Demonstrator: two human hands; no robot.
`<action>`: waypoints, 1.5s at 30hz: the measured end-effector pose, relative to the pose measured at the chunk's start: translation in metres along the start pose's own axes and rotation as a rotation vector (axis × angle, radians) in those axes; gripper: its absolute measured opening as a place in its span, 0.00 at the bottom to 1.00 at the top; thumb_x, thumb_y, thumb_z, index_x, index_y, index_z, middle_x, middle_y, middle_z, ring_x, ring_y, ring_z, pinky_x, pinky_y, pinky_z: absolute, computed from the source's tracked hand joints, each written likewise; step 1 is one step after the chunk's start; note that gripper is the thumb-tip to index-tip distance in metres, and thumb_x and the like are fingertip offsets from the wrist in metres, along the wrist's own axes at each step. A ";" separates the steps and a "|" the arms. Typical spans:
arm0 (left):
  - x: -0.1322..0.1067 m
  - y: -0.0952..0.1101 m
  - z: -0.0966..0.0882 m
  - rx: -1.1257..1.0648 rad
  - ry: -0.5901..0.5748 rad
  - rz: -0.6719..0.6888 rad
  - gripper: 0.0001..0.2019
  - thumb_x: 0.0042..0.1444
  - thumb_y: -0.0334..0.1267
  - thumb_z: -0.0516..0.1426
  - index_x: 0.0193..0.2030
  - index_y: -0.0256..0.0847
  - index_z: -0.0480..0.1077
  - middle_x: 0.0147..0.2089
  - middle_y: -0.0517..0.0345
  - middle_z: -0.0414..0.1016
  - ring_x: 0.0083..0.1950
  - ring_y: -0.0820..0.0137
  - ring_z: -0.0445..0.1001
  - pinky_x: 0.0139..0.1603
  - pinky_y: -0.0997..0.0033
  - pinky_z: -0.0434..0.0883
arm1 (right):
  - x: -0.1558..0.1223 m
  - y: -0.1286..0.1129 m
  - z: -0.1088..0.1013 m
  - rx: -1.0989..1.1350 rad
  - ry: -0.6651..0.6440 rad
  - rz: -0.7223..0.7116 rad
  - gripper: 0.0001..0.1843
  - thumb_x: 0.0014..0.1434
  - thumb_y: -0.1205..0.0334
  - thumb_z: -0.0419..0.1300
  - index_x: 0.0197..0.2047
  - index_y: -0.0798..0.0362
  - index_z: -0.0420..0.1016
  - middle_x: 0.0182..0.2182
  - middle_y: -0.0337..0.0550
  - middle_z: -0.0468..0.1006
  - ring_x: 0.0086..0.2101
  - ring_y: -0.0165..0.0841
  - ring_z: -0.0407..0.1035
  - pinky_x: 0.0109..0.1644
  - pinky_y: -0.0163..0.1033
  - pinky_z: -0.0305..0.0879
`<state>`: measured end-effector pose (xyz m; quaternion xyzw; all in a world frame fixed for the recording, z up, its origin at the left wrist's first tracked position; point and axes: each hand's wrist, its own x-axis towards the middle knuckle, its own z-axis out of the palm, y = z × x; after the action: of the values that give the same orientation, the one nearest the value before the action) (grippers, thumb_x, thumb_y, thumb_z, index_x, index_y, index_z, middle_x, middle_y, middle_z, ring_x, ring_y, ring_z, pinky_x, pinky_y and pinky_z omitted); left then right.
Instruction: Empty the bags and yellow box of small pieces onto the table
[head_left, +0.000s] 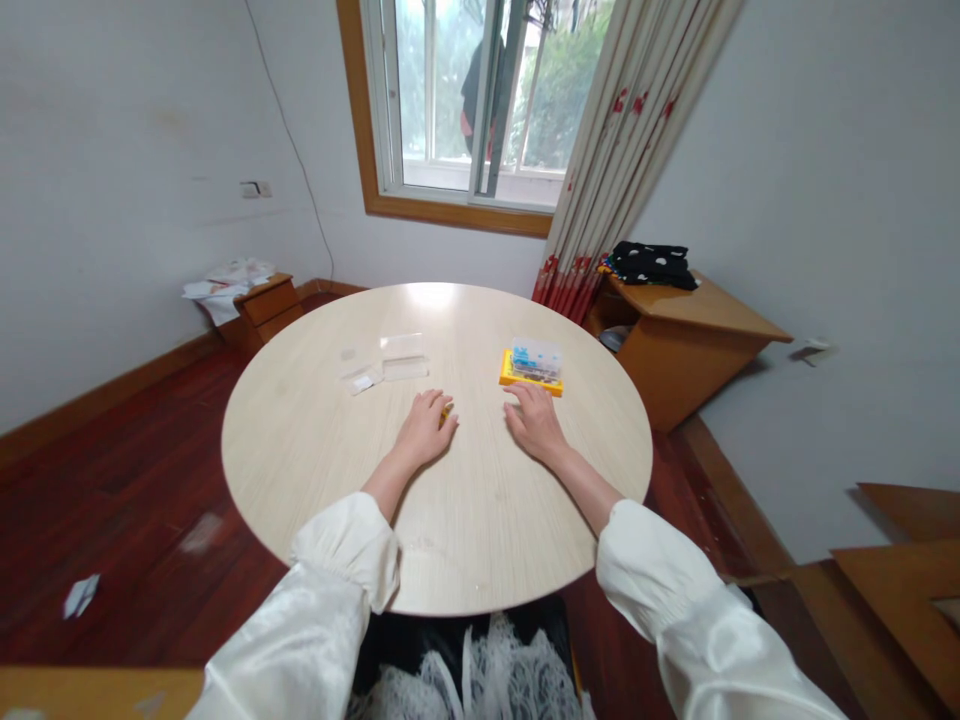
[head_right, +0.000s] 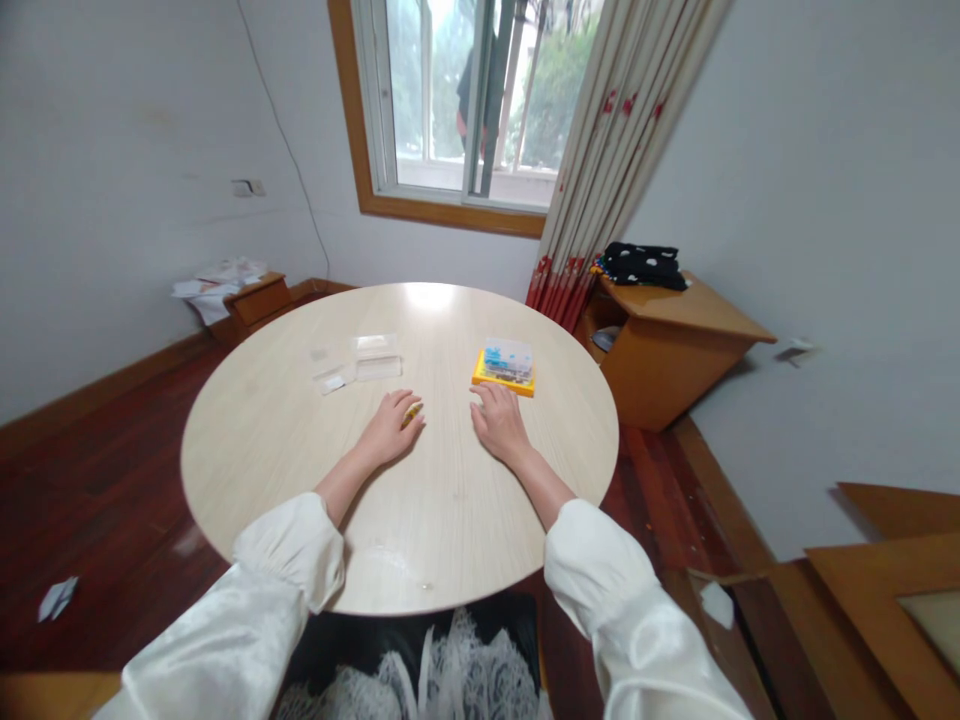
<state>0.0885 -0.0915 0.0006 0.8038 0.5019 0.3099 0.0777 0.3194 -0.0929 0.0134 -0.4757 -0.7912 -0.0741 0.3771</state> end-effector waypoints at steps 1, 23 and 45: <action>0.000 -0.001 0.000 -0.014 0.010 -0.002 0.17 0.60 0.39 0.51 0.52 0.33 0.67 0.58 0.40 0.67 0.63 0.57 0.61 0.67 0.49 0.53 | 0.005 0.007 -0.003 -0.005 0.008 0.012 0.15 0.61 0.63 0.51 0.50 0.52 0.68 0.47 0.52 0.73 0.50 0.44 0.64 0.53 0.53 0.60; 0.014 -0.008 -0.004 -0.418 0.175 -0.236 0.18 0.61 0.38 0.47 0.53 0.34 0.67 0.57 0.40 0.70 0.60 0.59 0.67 0.61 0.53 0.60 | 0.074 0.079 -0.031 -0.022 -0.144 0.299 0.32 0.50 0.45 0.62 0.56 0.51 0.70 0.43 0.54 0.71 0.50 0.51 0.63 0.55 0.67 0.53; 0.026 0.011 -0.027 -1.508 0.074 -0.344 0.24 0.39 0.45 0.69 0.42 0.37 0.71 0.38 0.55 0.76 0.36 0.73 0.73 0.38 0.74 0.69 | 0.041 -0.062 0.037 0.630 -0.019 0.209 0.25 0.60 0.47 0.55 0.56 0.50 0.70 0.49 0.50 0.72 0.49 0.37 0.67 0.57 0.45 0.63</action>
<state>0.0889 -0.0793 0.0379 0.4335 0.2750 0.5779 0.6344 0.2387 -0.0802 0.0299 -0.4151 -0.7256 0.2179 0.5036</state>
